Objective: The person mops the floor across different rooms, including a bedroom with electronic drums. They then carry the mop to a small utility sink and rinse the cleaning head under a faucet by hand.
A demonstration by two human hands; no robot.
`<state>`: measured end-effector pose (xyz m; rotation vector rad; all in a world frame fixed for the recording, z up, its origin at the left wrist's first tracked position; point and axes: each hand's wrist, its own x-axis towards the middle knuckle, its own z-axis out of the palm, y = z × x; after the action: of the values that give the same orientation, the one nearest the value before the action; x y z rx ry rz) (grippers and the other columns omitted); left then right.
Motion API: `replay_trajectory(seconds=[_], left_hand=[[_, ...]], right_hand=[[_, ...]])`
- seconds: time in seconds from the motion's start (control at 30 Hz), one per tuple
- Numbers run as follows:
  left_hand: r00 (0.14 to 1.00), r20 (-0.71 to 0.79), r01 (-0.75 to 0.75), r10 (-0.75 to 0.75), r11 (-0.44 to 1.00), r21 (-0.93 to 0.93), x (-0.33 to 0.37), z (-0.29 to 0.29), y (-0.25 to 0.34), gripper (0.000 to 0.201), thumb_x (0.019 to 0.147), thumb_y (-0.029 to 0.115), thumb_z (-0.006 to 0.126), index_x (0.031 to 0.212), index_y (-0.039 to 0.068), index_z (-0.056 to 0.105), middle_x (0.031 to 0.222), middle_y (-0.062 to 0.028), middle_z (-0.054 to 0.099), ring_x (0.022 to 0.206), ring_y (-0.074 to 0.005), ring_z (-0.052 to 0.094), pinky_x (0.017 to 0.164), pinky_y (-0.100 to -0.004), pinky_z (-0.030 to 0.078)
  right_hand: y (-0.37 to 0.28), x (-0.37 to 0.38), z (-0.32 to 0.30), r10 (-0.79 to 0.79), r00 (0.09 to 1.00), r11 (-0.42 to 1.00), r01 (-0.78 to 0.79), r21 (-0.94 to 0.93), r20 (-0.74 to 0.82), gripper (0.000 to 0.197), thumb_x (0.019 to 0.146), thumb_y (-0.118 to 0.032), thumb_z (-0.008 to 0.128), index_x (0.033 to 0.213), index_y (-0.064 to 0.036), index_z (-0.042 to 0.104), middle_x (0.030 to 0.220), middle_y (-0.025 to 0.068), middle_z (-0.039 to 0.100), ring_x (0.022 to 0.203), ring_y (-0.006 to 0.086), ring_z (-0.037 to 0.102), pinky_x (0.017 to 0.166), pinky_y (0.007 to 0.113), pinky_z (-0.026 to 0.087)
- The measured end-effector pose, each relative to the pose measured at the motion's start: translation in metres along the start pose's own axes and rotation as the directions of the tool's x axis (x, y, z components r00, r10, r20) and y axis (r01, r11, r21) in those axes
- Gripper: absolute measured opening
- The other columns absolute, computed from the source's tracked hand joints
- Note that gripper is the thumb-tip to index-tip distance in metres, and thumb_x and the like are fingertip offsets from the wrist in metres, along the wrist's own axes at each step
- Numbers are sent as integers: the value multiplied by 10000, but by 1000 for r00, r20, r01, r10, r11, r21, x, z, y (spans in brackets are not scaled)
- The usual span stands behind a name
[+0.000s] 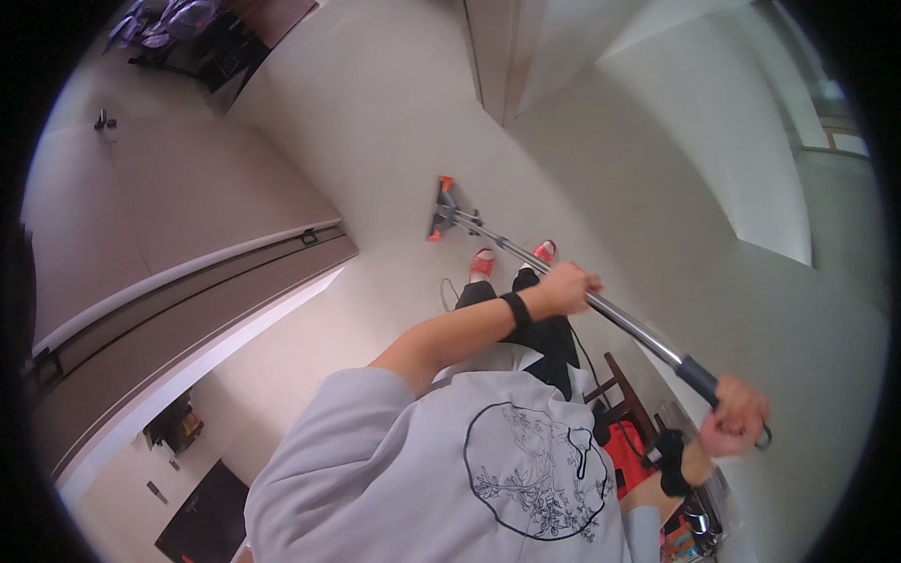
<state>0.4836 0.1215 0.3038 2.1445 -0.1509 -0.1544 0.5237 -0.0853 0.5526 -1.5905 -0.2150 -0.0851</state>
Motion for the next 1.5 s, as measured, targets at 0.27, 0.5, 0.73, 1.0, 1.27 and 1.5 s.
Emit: replay_trajectory(seconds=[0.27,0.5,0.73,1.0,1.27,1.5], left_hand=[[940,244,-195,240,961,-194,46,28,84,205,573,157,550,756,131,639,697,-113,608,698,-311,588,621,-398,475],[906,378,-177,191,982,-71,47,11,84,288,589,155,557,862,160,647,761,-98,624,741,-297,591,664,-386,478],[928,371,-86,36,989,118,47,-56,1,259,603,189,550,842,165,648,735,-105,618,733,-304,590,648,-388,477],[952,305,-36,-14,987,157,53,-99,-62,98,584,177,559,622,90,579,617,-137,558,636,-340,538,574,-407,436],[916,398,-102,58,991,90,51,-14,5,80,587,180,561,623,113,585,624,-109,573,657,-324,558,594,-403,450],[861,469,-193,199,979,-62,77,82,86,168,593,207,580,730,114,608,667,-112,590,694,-324,568,625,-415,456]], right_hand=[[-79,-19,-51,-40,998,984,47,169,-46,285,833,-134,355,559,-143,275,444,-7,255,443,102,272,597,291,276],[-67,-26,-54,-105,990,926,133,353,-97,308,846,-140,360,547,-149,283,442,-12,271,436,99,270,593,289,271],[-14,-30,21,-91,989,914,129,384,-115,292,826,-152,377,549,-133,286,464,14,287,474,132,259,610,325,294],[21,-24,104,41,982,937,25,348,-182,295,850,-115,369,567,-101,287,482,31,303,501,155,311,626,365,320],[-4,-49,7,87,958,959,-6,284,-273,315,841,-103,352,536,-105,277,474,24,278,471,143,265,590,332,302],[-26,-38,-124,60,976,968,-5,253,-211,332,853,-136,342,527,-129,285,418,-2,274,421,123,274,560,308,291]])
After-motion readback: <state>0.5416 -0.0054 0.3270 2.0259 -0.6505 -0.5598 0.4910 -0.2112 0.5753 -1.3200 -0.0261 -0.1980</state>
